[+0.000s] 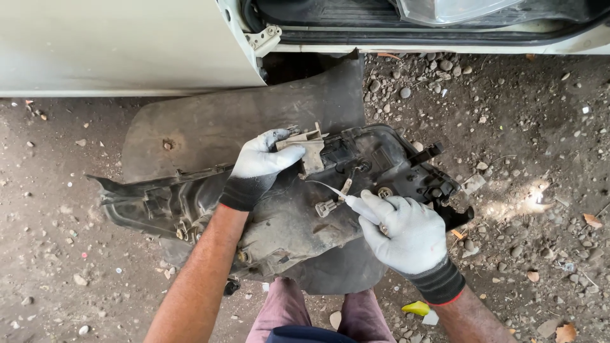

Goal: The person holds a large black plastic car part and uses a small white tool to scrape and clean its surface. They repeatedly scrape different areas, occasionally pointing at specific spots, and place the tool inside the car's open door area.

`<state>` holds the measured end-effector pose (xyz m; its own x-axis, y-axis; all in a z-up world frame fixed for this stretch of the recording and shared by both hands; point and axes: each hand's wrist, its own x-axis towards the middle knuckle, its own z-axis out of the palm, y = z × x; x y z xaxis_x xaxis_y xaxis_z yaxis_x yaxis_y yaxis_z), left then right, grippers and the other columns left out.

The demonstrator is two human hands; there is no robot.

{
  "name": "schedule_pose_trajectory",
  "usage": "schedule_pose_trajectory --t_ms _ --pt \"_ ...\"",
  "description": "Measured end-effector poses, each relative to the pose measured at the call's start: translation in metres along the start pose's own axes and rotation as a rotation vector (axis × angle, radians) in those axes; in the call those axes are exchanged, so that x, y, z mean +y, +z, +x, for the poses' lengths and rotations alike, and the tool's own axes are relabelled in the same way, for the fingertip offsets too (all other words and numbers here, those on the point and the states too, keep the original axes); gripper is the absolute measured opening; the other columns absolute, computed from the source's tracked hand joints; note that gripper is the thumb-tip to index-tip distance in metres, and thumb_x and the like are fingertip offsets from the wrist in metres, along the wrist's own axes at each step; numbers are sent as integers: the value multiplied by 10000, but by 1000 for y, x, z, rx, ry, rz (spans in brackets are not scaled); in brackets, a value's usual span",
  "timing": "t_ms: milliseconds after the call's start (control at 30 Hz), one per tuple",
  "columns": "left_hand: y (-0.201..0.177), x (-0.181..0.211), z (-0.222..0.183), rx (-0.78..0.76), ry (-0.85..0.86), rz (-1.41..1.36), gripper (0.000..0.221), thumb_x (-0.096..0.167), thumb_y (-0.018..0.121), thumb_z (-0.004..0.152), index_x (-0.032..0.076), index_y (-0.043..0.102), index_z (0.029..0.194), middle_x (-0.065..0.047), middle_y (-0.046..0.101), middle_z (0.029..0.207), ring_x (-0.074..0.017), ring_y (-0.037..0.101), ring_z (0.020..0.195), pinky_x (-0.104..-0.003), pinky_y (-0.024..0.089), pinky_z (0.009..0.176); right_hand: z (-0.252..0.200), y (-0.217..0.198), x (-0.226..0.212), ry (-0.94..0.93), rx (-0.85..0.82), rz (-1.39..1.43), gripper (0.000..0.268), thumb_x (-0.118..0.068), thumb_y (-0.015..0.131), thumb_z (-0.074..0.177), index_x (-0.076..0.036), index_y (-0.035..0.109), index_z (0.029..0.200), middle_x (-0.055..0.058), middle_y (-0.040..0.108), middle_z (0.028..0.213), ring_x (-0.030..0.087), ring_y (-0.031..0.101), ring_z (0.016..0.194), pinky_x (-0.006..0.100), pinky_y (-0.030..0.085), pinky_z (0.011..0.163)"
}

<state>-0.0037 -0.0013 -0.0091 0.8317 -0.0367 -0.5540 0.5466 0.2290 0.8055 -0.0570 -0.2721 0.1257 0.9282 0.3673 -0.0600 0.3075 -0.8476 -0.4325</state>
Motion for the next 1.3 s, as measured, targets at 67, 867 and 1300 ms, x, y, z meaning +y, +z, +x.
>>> schedule_pose_trajectory --t_ms 67,867,1300 --pt "-1 0 0 -24 0 -40 428 26 819 817 -55 664 1207 -54 734 1082 -98 671 944 -250 554 881 0 2 0 -18 -16 -67 369 -313 760 800 -232 745 1160 20 713 814 240 682 654 385 547 568" --pt "1 9 -2 -47 36 81 446 110 807 832 -37 679 1234 -48 749 1104 -91 665 990 -241 544 921 13 9 -10 -152 -106 -299 450 -354 713 822 -269 684 1263 -1 677 790 238 663 644 411 544 528" --pt "1 7 0 -46 22 81 471 112 811 826 -40 664 1247 -48 740 1117 -95 663 1000 -243 542 926 13 4 -6 -179 -150 -280 475 -350 699 816 -253 677 1281 12 708 815 233 679 653 397 551 535"
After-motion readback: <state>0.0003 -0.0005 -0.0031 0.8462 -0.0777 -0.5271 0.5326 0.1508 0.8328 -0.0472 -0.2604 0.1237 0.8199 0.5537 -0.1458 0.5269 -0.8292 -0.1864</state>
